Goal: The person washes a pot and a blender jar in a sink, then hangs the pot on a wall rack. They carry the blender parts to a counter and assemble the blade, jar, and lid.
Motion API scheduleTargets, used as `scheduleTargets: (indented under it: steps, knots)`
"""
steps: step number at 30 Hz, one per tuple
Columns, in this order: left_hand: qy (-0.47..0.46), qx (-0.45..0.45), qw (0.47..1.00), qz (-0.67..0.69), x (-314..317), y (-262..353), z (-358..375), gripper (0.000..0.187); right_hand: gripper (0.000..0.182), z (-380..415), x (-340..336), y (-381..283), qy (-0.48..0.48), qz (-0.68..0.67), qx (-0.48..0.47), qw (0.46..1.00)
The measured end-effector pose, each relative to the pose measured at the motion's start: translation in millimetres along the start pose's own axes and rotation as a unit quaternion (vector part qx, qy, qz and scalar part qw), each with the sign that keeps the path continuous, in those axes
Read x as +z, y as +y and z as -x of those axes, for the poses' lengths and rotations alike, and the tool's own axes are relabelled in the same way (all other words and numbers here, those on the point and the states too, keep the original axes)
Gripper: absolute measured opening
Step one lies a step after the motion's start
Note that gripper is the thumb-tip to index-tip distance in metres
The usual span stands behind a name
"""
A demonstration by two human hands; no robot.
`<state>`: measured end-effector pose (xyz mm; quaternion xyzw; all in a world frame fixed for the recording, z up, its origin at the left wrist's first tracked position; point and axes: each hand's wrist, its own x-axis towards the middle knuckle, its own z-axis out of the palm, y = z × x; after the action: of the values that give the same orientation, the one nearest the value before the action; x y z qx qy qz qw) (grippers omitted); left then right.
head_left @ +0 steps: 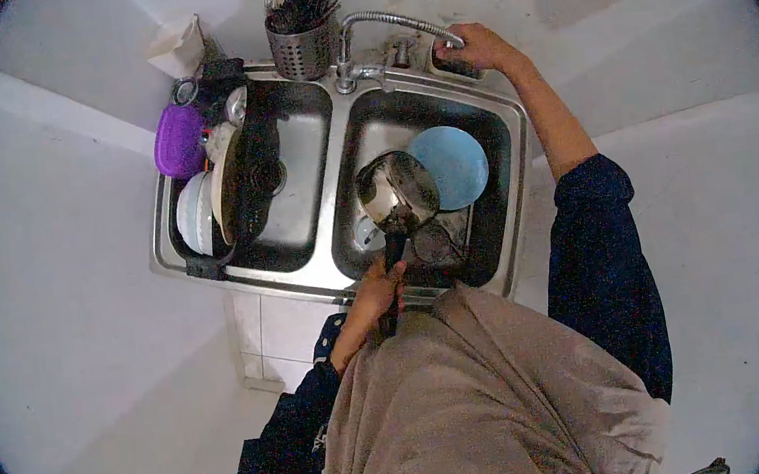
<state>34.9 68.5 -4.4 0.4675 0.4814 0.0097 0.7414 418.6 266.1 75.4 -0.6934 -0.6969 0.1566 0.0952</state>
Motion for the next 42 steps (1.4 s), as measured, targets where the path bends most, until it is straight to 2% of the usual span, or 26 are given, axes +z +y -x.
scheduleTargets:
  steps: [1, 4, 7, 11, 16, 19, 23, 28, 32, 35, 38, 40, 42]
  knots:
    - [-0.007, 0.001, 0.997, 0.082, 2, -18, -9, 0.034, 0.041, -3, 1, 4, -0.005, 0.0, 0.006, 1.0]
    - [-0.01, -0.041, 0.996, 0.083, 4, -24, -16, 0.049, 0.044, -9, 3, 10, 0.001, 0.009, -0.006, 1.0]
    - [-0.013, 0.024, 0.997, 0.067, 3, -27, -16, 0.039, 0.042, -13, 1, 9, -0.02, -0.012, -0.003, 1.0]
    - [-0.008, 0.005, 0.999, 0.031, 1, -42, -26, 0.042, 0.041, -12, 0, 6, -0.016, -0.037, -0.033, 0.999]
    - [-0.003, 0.031, 0.999, 0.032, 0, -37, -22, 0.045, 0.042, -12, 0, 5, -0.011, -0.023, -0.004, 1.0]
    - [0.031, 0.018, 0.999, -0.006, 3, -21, -11, 0.038, 0.041, -14, 4, 13, -0.008, -0.022, -0.007, 1.0]
    - [0.002, 0.03, 0.999, 0.045, 4, -14, -9, 0.031, 0.04, -18, 3, 14, -0.024, 0.007, 0.02, 0.999]
    - [-0.002, 0.039, 0.996, 0.077, 4, -25, -13, 0.029, 0.038, -12, -1, 5, -0.017, -0.023, -0.004, 1.0]
    - [0.007, 0.027, 0.998, 0.059, 4, -22, -13, 0.027, 0.03, -11, -5, 1, -0.024, -0.026, -0.009, 0.999]
    - [0.011, 0.024, 0.998, 0.051, 4, -28, -16, 0.028, 0.031, -14, 4, 11, 0.0, -0.014, -0.019, 1.0]
    - [0.002, 0.0, 0.999, 0.053, 3, -26, -16, 0.027, 0.032, -8, -9, -8, -0.032, -0.012, 0.027, 0.999]
    - [0.012, -0.007, 0.999, 0.038, 3, -25, -13, 0.026, 0.033, -9, -6, -5, -0.023, -0.014, 0.019, 0.999]
    - [-0.001, 0.019, 0.998, 0.058, 4, -22, -11, 0.027, 0.034, -10, -4, -1, -0.016, -0.013, 0.009, 1.0]
